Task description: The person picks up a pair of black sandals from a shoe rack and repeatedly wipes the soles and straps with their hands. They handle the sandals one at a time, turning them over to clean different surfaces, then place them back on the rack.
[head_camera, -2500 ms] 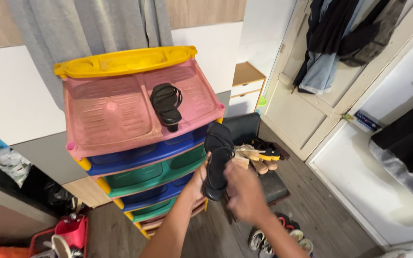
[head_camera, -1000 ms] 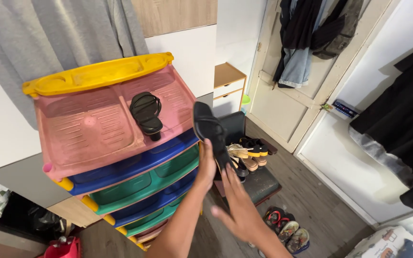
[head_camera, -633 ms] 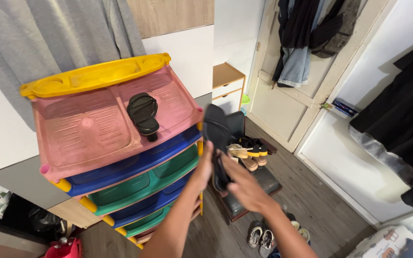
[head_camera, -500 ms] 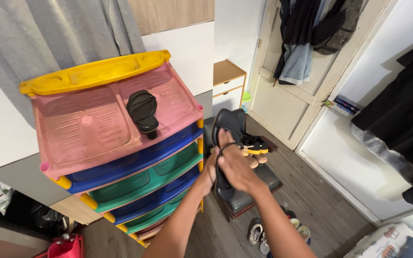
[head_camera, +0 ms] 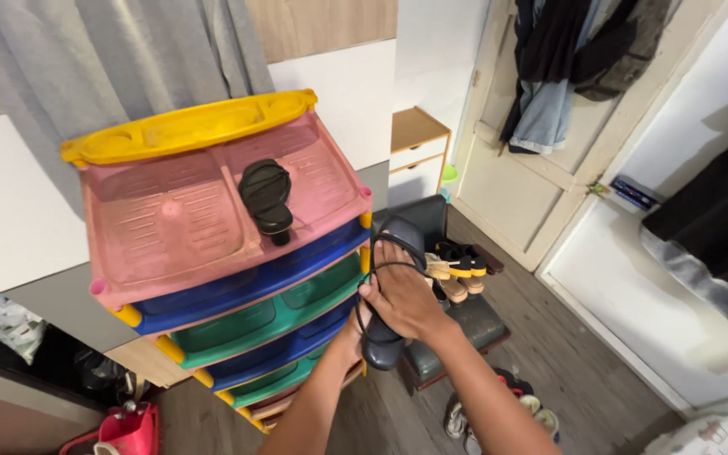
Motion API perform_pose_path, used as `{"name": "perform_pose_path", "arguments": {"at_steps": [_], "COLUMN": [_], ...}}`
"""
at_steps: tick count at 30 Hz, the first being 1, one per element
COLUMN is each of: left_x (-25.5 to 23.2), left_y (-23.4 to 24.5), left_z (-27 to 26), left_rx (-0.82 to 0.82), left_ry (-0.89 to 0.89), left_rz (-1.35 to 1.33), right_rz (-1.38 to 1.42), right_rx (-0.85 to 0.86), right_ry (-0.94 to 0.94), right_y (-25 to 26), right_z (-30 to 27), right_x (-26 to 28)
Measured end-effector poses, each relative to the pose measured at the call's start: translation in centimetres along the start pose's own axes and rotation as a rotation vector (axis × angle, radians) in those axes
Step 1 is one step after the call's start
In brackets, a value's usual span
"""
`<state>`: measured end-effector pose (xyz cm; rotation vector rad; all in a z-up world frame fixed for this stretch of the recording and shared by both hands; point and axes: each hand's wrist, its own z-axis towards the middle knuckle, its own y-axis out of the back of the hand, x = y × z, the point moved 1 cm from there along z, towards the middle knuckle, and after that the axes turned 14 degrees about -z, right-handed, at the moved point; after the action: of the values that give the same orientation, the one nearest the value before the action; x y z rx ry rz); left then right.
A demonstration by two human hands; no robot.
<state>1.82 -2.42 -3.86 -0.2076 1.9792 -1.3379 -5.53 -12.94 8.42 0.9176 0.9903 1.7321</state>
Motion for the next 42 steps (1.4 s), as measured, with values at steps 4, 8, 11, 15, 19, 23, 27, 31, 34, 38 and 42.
{"name": "perform_pose_path", "arguments": {"at_steps": [4, 8, 11, 15, 19, 23, 27, 31, 34, 38, 42], "left_x": [-0.9, -2.4, -2.3, -3.4, -4.4, -6.5, -6.7, -7.1, -7.5, -7.8, -6.7], "left_y": [3.1, 1.6, 1.9, 0.5, -1.9, -4.6, -3.2, -1.5, -1.8, -4.6, -4.4], "left_z": [0.8, -0.9, -1.2, -2.3, -4.4, -8.0, -7.8, -6.6, -7.2, -8.7, -9.0], "left_rx": [0.021, -0.106, -0.092, 0.210, 0.391, 0.353, 0.544, 0.451, 0.366, 0.408, 0.592], "left_ry": [-0.053, 0.037, -0.014, -0.088, -0.032, 0.036, 0.138, 0.306, 0.394, 0.179, 0.350], "left_rz": [0.150, -0.079, -0.072, 0.082, 0.278, 0.430, 0.421, 0.405, 0.503, 0.594, 0.060], "right_rz": [-0.070, 0.138, 0.263, 0.220, -0.248, -0.368, -0.423, -0.452, -0.500, -0.502, -0.493], "right_rx": [-0.006, 0.124, 0.239, -0.035, -0.228, 0.144, 0.224, -0.043, -0.108, 0.016, -0.059], "right_ry": [0.000, 0.191, -0.067, -0.343, 0.115, 0.521, 0.740, 0.682, 0.598, 0.629, 0.617], "right_y": [0.9, 3.1, 4.3, 5.2, 5.2, 5.1, 5.8, 6.2, 6.1, 5.7, 6.0], "right_z": [-1.2, -4.1, -4.9, -2.6, -1.5, -1.9, -2.3, -1.9, -1.9, -2.6, -3.4], "right_x": [2.4, 2.8, -0.2, -3.3, -5.1, -5.7, -5.0, -3.7, -3.3, -4.0, -5.1]}}
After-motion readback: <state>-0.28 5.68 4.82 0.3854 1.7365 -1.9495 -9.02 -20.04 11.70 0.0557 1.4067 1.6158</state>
